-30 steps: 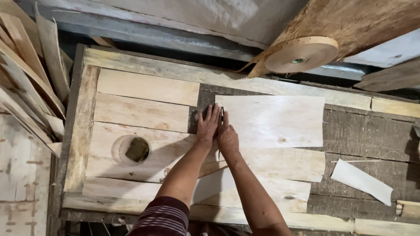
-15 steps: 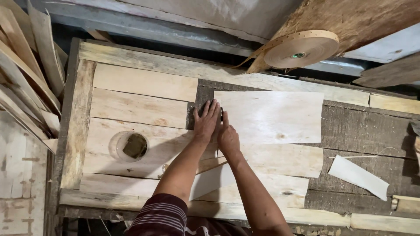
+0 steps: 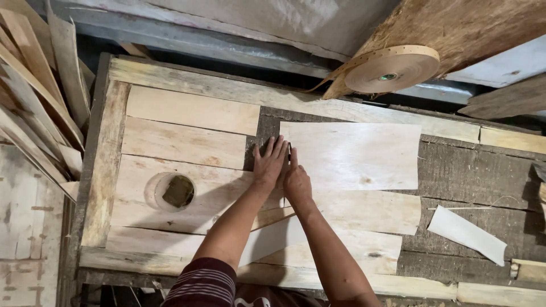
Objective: Cutting and fitting small pieces of wood veneer to form a pattern.
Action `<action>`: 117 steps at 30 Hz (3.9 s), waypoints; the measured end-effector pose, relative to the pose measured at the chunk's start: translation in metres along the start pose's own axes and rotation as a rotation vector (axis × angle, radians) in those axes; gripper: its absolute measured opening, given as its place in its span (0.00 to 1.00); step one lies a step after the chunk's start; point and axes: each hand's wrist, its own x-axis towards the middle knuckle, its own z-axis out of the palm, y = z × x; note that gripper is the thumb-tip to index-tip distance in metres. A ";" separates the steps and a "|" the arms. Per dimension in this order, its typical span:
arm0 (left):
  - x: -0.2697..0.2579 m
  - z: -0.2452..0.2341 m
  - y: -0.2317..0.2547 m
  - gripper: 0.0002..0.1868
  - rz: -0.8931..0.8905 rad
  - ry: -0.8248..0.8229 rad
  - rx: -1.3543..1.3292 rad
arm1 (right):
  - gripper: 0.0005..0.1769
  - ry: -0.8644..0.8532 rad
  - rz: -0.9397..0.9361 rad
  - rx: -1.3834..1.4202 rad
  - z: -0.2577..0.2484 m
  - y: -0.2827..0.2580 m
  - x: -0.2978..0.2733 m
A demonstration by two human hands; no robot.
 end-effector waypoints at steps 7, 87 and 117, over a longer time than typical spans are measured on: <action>0.018 0.044 0.006 0.45 -0.026 0.083 0.157 | 0.42 -0.033 0.038 -0.065 -0.009 -0.010 -0.001; -0.029 0.014 -0.001 0.46 -0.103 0.326 -0.527 | 0.42 -0.121 0.118 0.035 -0.002 0.011 -0.027; -0.031 0.029 -0.005 0.33 -0.058 0.444 -0.552 | 0.33 0.014 0.183 0.289 -0.014 0.018 -0.044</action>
